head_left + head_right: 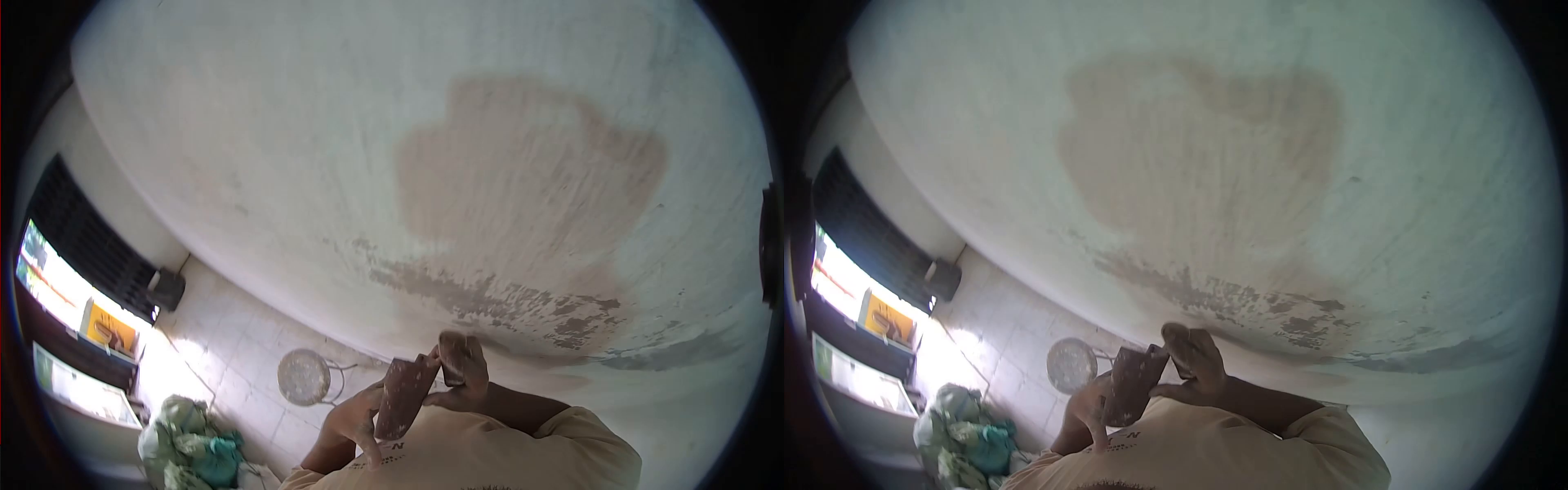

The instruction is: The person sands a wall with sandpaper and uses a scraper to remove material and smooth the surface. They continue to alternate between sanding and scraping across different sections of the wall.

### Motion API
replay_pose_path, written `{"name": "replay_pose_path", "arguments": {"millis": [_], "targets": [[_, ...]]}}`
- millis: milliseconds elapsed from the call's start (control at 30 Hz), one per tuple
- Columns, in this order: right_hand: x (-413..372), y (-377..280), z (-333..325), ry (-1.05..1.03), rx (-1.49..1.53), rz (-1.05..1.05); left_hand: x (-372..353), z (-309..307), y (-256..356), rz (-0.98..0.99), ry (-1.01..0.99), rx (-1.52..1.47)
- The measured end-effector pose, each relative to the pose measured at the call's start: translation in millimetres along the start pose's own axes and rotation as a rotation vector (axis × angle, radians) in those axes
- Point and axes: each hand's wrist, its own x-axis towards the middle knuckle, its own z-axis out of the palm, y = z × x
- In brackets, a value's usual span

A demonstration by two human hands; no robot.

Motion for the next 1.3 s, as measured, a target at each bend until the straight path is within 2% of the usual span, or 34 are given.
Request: {"name": "replay_pose_path", "arguments": {"millis": [67,167,200,233,267,300,333,367,433,500,533,567,600,633,700,733,767,800,867,900,933,1033,1100,1167,1233,1300], "targets": [[2.6,-2.0,-4.8,-0.031,-0.050,0.081,-0.6,17.9,10.3,-0.065,0.069,-0.025],[9.6,-6.0,-4.0,-0.133,-0.188,0.119,10.2,40.3,35.0,-0.164,0.252,0.471],[8.8,-6.3,-2.2,-0.153,-0.151,0.165,8.6,42.5,33.3,-0.165,0.289,0.471],[5.8,-9.5,1.7,-0.175,-0.125,0.162,5.6,42.1,29.1,-0.116,0.302,0.611],[3.0,-12.6,6.7,-0.138,0.077,0.293,0.9,42.8,26.2,-0.069,0.308,0.756],[1.1,-15.7,11.1,-0.099,0.275,0.425,-3.8,46.6,25.2,-0.074,0.333,0.767],[5.7,-15.6,4.6,-0.209,0.131,0.360,-6.8,51.0,23.1,-0.090,0.389,0.659],[8.6,-17.2,0.9,-0.221,0.146,0.351,-10.0,53.5,23.2,-0.099,0.441,0.552],[16.2,-22.1,-2.1,-0.363,0.027,0.355,-15.3,55.0,24.5,-0.068,0.437,0.647],[21.5,-27.3,0.3,-0.383,-0.002,0.326,-18.5,56.8,21.6,-0.026,0.414,0.819],[15.6,-23.2,0.6,-0.363,0.036,0.326,-20.3,56.9,21.8,-0.018,0.435,0.827],[11.0,-20.7,-0.1,-0.346,0.073,0.327,-21.4,56.7,22.2,-0.035,0.366,0.763],[9.3,-20.8,-1.6,-0.368,0.080,0.316,-21.9,57.1,23.1,-0.050,0.298,0.697],[8.2,-20.8,-3.1,-0.423,0.122,0.296,-21.2,58.6,26.9,-0.040,0.321,0.702],[5.5,-21.3,-6.9,-0.495,0.173,0.266,-20.6,62.5,36.7,-0.015,0.111,0.568],[2.3,-22.2,-9.9,-0.544,0.223,0.355,-21.6,63.8,35.5,0.023,0.054,0.548],[-2.2,-23.5,-12.2,-0.591,0.272,0.446,-21.1,66.4,36.0,0.026,0.069,0.553],[-9.5,-22.0,-11.8,-0.537,0.443,0.552,-19.8,69.4,37.1,0.054,0.050,0.555],[-12.8,-24.5,-14.7,-0.542,0.524,0.620,-19.3,75.0,37.8,0.078,0.035,0.561],[-14.6,-26.2,-16.5,-0.536,0.599,0.690,-19.8,77.8,37.6,0.034,0.036,0.456],[-18.1,-26.7,-18.4,-0.537,0.603,0.690,-19.5,80.3,37.8,-0.010,0.034,0.351],[-25.5,-26.4,-24.0,-0.540,0.579,0.735,-14.3,87.8,46.9,-0.086,0.043,0.277],[-27.6,-27.6,-27.3,-0.484,0.598,0.856,-11.6,88.1,39.0,-0.094,0.080,0.357],[-30.6,-23.8,-28.6,-0.474,0.620,0.860,-10.1,91.6,36.8,-0.101,0.119,0.431],[-32.6,-19.9,-32.4,-0.461,0.637,0.864,-6.5,98.7,44.3,-0.191,0.184,0.296],[-33.9,-16.9,-36.0,-0.477,0.627,0.852,-6.0,95.2,32.8,-0.174,0.188,0.314]]}}
